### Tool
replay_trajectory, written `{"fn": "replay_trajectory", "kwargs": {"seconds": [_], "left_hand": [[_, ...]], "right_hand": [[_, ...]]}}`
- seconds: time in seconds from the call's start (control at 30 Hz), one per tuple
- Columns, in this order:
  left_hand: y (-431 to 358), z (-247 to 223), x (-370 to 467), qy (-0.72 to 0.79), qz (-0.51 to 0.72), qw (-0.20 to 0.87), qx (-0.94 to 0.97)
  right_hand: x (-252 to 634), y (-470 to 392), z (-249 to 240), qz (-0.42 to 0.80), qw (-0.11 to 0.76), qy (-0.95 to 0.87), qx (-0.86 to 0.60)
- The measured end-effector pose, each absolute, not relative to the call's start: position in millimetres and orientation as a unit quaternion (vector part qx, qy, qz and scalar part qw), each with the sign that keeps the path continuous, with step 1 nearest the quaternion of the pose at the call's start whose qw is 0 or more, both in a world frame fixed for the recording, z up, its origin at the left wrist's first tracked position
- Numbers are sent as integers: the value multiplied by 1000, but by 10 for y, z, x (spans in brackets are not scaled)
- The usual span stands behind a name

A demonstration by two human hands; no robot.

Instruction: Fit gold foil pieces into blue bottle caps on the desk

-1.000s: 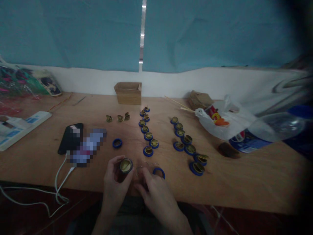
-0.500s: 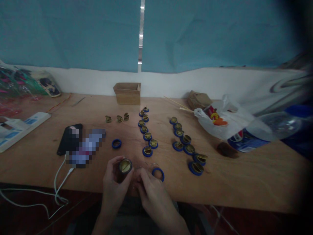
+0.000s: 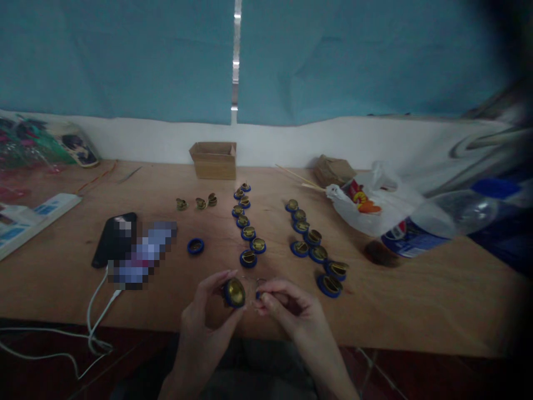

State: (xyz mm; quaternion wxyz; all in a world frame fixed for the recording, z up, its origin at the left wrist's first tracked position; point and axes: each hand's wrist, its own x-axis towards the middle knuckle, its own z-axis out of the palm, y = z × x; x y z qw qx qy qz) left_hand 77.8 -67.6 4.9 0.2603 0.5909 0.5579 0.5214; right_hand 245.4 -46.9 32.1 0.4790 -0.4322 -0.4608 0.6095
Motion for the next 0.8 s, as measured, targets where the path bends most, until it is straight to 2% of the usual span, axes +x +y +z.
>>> {"fn": "replay_trajectory", "kwargs": {"seconds": [0.27,0.8], "left_hand": [[-724,191,837,520,504,247,644],[-752,237,866,483,480,228,695]], "right_hand": [[2531,-463,293,697,449,-424,-364],[2542,-442,285,707,437,-428,-355]]}}
